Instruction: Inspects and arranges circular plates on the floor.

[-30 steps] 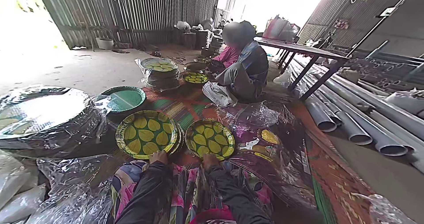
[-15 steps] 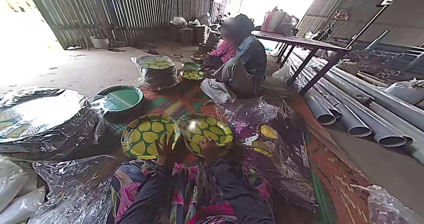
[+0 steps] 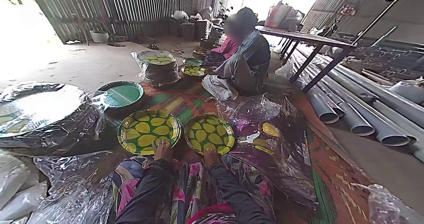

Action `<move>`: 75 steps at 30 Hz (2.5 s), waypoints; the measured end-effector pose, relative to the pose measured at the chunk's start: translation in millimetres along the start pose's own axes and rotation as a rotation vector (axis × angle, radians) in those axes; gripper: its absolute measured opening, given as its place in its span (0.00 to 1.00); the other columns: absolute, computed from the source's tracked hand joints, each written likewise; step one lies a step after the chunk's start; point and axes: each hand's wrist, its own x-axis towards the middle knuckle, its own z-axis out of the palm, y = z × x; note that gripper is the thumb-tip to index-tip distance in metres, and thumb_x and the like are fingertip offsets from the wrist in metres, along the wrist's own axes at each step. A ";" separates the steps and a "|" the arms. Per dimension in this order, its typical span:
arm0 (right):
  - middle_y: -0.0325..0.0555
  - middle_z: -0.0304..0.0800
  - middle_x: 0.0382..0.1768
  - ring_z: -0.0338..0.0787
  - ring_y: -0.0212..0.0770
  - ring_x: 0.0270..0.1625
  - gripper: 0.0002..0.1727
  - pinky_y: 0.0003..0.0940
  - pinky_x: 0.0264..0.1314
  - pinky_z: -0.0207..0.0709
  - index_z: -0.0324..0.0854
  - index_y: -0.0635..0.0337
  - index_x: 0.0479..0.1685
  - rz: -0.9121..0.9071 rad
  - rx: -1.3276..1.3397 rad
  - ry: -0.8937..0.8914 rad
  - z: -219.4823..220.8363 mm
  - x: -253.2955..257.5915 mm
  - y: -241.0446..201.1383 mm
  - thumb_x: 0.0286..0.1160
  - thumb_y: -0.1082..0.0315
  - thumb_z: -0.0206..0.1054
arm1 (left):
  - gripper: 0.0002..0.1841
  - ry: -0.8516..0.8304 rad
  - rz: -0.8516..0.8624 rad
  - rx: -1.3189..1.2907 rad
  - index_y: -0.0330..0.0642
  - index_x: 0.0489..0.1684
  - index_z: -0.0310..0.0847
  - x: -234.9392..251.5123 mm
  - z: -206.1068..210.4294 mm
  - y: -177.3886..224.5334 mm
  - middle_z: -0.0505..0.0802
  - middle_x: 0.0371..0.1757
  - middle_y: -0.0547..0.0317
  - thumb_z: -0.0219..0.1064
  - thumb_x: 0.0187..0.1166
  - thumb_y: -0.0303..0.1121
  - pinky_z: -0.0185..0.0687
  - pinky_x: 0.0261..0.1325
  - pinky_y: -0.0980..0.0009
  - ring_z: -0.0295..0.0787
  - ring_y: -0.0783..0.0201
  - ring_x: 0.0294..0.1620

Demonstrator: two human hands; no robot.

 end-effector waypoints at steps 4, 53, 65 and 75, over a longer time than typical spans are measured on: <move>0.68 0.81 0.74 0.77 0.63 0.81 0.20 0.56 0.89 0.58 0.79 0.70 0.73 0.006 0.096 0.116 -4.4 -3.1 5.4 0.89 0.73 0.55 | 0.29 0.121 0.215 -0.027 0.42 0.87 0.70 -3.1 5.9 9.3 0.72 0.89 0.39 0.66 0.85 0.34 0.29 0.94 0.32 0.52 0.40 0.96; 0.67 0.64 0.88 0.58 0.66 0.92 0.46 0.69 0.93 0.39 0.57 0.64 0.92 -0.098 0.135 0.341 -20.5 2.1 -32.6 0.74 0.64 0.75 | 0.23 -0.071 -0.092 0.052 0.35 0.80 0.75 8.9 -3.7 -15.4 0.79 0.82 0.32 0.61 0.86 0.29 0.32 0.91 0.27 0.67 0.33 0.88; 0.73 0.81 0.72 0.81 0.69 0.77 0.19 0.56 0.80 0.73 0.81 0.74 0.69 0.136 0.263 0.527 -21.8 -10.6 9.2 0.86 0.76 0.55 | 0.32 0.415 0.386 -0.183 0.37 0.83 0.74 -4.8 6.8 -1.8 0.81 0.81 0.34 0.74 0.76 0.29 0.50 0.88 0.31 0.66 0.32 0.88; 0.71 0.84 0.69 0.81 0.66 0.77 0.30 0.55 0.82 0.70 0.59 0.65 0.90 0.127 0.155 0.189 -43.3 -16.5 2.6 0.87 0.80 0.50 | 0.21 0.293 0.415 -0.132 0.37 0.74 0.83 -6.5 6.2 -1.3 0.86 0.75 0.37 0.66 0.83 0.31 0.58 0.88 0.41 0.71 0.37 0.87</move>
